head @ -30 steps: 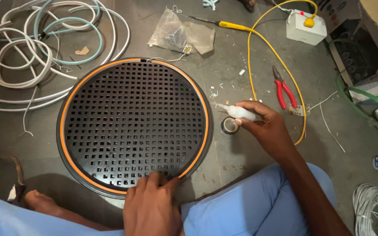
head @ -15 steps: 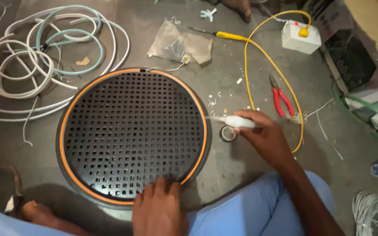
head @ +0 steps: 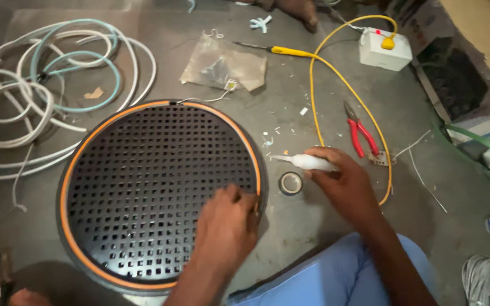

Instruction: The person sits on the floor and applies glue from a tube to the edge of a black perforated circular tray. They then press a white cable along the glued edge, securing it in place. The person repeats this process, applying glue and attaching the cable around the perimeter of the tray.

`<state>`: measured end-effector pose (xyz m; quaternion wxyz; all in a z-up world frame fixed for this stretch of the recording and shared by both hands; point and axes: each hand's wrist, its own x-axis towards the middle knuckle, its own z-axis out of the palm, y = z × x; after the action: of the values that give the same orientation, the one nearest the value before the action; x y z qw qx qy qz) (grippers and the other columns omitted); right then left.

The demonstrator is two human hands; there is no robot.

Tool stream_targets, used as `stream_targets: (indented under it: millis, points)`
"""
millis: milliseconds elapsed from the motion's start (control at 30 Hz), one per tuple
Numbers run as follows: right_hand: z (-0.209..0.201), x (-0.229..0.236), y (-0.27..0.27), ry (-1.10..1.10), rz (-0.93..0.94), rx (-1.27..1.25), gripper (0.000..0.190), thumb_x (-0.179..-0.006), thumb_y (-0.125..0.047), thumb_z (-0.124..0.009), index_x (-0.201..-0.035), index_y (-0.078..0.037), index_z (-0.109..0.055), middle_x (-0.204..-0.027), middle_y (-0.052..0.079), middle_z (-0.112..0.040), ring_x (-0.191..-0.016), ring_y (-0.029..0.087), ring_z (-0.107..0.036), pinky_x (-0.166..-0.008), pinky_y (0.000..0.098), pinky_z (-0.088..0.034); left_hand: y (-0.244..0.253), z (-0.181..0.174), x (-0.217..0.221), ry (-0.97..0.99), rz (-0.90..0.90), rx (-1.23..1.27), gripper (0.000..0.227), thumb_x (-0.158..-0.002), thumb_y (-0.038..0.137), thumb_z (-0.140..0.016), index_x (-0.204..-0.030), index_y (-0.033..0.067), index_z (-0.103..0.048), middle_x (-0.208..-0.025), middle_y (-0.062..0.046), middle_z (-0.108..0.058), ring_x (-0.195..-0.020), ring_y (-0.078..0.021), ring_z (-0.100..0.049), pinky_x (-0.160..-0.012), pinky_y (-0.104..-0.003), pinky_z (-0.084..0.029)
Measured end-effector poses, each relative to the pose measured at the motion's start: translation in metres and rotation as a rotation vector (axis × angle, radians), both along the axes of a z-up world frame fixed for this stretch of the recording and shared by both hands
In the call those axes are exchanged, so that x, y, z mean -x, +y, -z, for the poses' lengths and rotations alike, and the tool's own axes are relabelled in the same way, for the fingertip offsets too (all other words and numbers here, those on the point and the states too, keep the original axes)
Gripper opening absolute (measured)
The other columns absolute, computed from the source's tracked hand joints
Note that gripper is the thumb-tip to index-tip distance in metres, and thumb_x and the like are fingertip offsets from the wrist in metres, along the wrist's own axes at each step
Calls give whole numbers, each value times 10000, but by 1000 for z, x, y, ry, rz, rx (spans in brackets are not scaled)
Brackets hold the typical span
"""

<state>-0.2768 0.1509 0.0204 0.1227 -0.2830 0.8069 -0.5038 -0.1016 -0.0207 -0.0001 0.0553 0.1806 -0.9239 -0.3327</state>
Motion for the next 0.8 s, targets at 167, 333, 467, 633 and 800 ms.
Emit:
stream_targets:
  millis: [167, 333, 467, 633, 800]
  points:
    - [0, 0, -1, 23, 36, -47, 388, -837, -80, -780, -1219, -98, -713, -1222, 30, -702, -998, 136, -670, -779, 304, -561, -41, -6, 18, 183, 262, 62, 627, -685, 270, -834, -1254, 82, -648, -1401, -193, -513, -1319, -376, -423, -1064, -521, -313]
    - [-2, 0, -1, 0, 44, -45, 379, -852, -95, -774, -1225, -101, -710, -1208, 46, -692, -985, 157, -672, -770, 303, -566, -57, -10, 26, 123, 393, 83, 730, -660, 299, -855, -1323, 116, -612, -1501, -174, -449, -1414, -362, -336, -1104, -521, -264]
    - [-2, 0, -1, 70, 16, -73, 374, -855, -96, -772, -1224, -104, -708, -1231, 49, -687, -1054, 145, -681, -811, 298, -574, -61, -9, 27, 107, 441, 60, 825, -651, 326, -874, -1389, 109, -575, -1578, -154, -414, -1476, -370, -288, -1110, -540, -229]
    - [-7, -3, -1, 95, 21, -91, 381, -845, -64, -745, -1221, -102, -698, -1241, 50, -682, -1089, 157, -683, -856, 300, -590, -65, -8, 29, 126, 483, 55, 857, -643, 344, -881, -1378, 83, -526, -1551, -117, -414, -1465, -336, -288, -1127, -544, -215]
    - [-14, -3, 1, 175, 19, -173, 360, -848, -52, -723, -1204, -101, -699, -1225, 59, -691, -1113, 180, -691, -875, 315, -571, -67, -5, 29, 146, 478, 31, 820, -625, 343, -889, -1342, 115, -563, -1534, -91, -442, -1452, -321, -312, -1116, -546, -226]
